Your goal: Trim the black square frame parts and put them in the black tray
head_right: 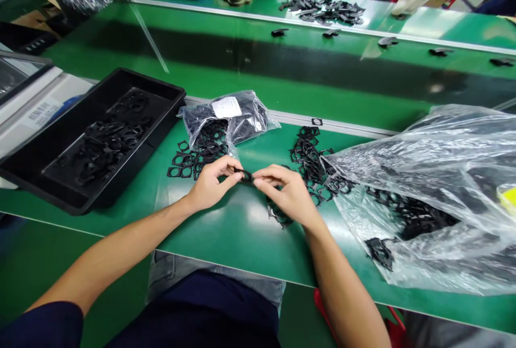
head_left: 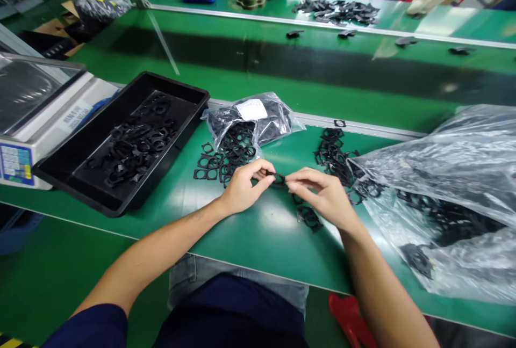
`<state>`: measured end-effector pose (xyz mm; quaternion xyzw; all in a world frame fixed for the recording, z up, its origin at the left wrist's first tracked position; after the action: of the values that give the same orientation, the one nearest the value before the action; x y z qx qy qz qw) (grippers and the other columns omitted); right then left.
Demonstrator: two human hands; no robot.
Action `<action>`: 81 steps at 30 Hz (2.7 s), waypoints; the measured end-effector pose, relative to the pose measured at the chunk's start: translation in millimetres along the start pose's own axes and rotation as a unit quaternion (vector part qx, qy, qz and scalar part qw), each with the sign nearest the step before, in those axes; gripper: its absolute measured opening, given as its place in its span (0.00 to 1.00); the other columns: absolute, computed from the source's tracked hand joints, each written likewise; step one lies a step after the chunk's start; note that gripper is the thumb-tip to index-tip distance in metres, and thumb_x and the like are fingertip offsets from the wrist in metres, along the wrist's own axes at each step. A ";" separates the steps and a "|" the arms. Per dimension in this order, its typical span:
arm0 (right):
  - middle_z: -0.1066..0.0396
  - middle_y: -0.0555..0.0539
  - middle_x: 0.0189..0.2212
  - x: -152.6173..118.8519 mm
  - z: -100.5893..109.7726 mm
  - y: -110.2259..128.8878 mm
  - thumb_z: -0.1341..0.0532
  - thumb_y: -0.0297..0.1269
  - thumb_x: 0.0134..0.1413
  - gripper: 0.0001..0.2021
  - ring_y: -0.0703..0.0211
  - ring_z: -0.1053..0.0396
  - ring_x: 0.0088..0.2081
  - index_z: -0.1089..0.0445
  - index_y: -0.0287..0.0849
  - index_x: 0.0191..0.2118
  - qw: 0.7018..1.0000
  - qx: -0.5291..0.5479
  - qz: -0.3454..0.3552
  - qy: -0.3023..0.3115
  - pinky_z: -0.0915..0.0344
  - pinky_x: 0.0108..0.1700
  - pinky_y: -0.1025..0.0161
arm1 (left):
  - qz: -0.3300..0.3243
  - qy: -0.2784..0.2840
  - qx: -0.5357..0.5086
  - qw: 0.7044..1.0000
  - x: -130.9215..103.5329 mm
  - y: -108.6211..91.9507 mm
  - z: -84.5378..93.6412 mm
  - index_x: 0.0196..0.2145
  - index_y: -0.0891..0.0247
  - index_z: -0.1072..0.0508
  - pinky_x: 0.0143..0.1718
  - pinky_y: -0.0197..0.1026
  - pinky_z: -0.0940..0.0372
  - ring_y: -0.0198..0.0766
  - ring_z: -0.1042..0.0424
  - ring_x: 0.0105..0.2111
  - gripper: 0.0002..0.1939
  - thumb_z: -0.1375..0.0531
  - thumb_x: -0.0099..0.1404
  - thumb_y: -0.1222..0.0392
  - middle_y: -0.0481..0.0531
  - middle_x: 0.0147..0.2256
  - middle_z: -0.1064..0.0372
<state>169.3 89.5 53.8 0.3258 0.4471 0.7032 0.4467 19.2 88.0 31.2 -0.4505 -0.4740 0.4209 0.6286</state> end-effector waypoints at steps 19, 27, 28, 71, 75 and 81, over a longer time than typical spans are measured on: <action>0.30 0.48 0.26 11.5 7.4 1.4 0.44 0.35 0.61 0.04 0.54 0.29 0.28 0.36 0.45 0.34 0.944 -0.310 0.096 -0.056 0.35 0.32 0.60 | -0.114 -0.268 0.488 0.823 -36.3 -86.5 191.2 0.38 0.61 0.21 0.50 0.49 0.33 0.45 0.27 0.43 0.06 0.39 0.66 0.61 0.55 0.39 0.24; 0.27 0.47 0.28 7.4 -3.5 6.8 0.42 0.33 0.60 0.05 0.57 0.30 0.25 0.29 0.43 0.36 0.950 -0.272 0.138 -0.071 0.35 0.31 0.61 | -0.026 -0.180 0.643 0.744 -58.4 -55.7 220.8 0.44 0.61 0.21 0.49 0.55 0.34 0.52 0.30 0.47 0.15 0.44 0.63 0.70 0.59 0.47 0.26; 0.26 0.46 0.29 7.2 -5.9 7.0 0.42 0.33 0.60 0.06 0.57 0.30 0.25 0.27 0.43 0.38 0.949 -0.274 0.143 -0.062 0.34 0.31 0.61 | -0.051 -0.166 0.625 0.761 -56.3 -54.6 204.0 0.43 0.60 0.22 0.49 0.54 0.34 0.49 0.30 0.47 0.13 0.44 0.65 0.68 0.58 0.46 0.26; 0.21 0.49 0.29 -12.0 -6.8 -41.1 0.26 0.43 0.45 0.12 0.57 0.21 0.31 0.21 0.44 0.35 0.957 0.206 -0.116 -0.169 0.23 0.41 0.59 | -0.132 -0.084 0.105 0.982 -2.2 -24.8 10.7 0.35 0.63 0.24 0.34 0.36 0.32 0.33 0.28 0.30 0.04 0.36 0.66 0.60 0.49 0.30 0.26; 0.21 0.48 0.27 -12.1 -5.6 -39.4 0.27 0.44 0.46 0.12 0.55 0.21 0.31 0.21 0.43 0.36 0.960 0.193 -0.111 -0.171 0.23 0.39 0.58 | -0.113 -0.096 0.104 0.983 -1.1 -20.2 14.2 0.34 0.63 0.24 0.33 0.36 0.33 0.33 0.28 0.29 0.05 0.37 0.67 0.60 0.49 0.29 0.26; 0.21 0.48 0.28 -12.7 -3.2 -37.8 0.27 0.44 0.46 0.13 0.55 0.21 0.31 0.21 0.44 0.36 0.960 0.186 -0.104 -0.183 0.22 0.39 0.58 | -0.118 -0.096 0.100 0.983 -1.0 -23.0 14.1 0.34 0.63 0.24 0.33 0.37 0.33 0.33 0.29 0.29 0.06 0.37 0.67 0.59 0.49 0.29 0.26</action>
<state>184.2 84.4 17.0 0.4783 0.5120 0.4855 0.5229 7.7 83.9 55.2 -0.2833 -0.5376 0.4306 0.6673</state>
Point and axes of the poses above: each hand's wrist, its own x-axis towards the middle knuckle, its own z-axis out of the back of the hand, y = z × x, the point moved 10 cm from there along x, towards the middle knuckle
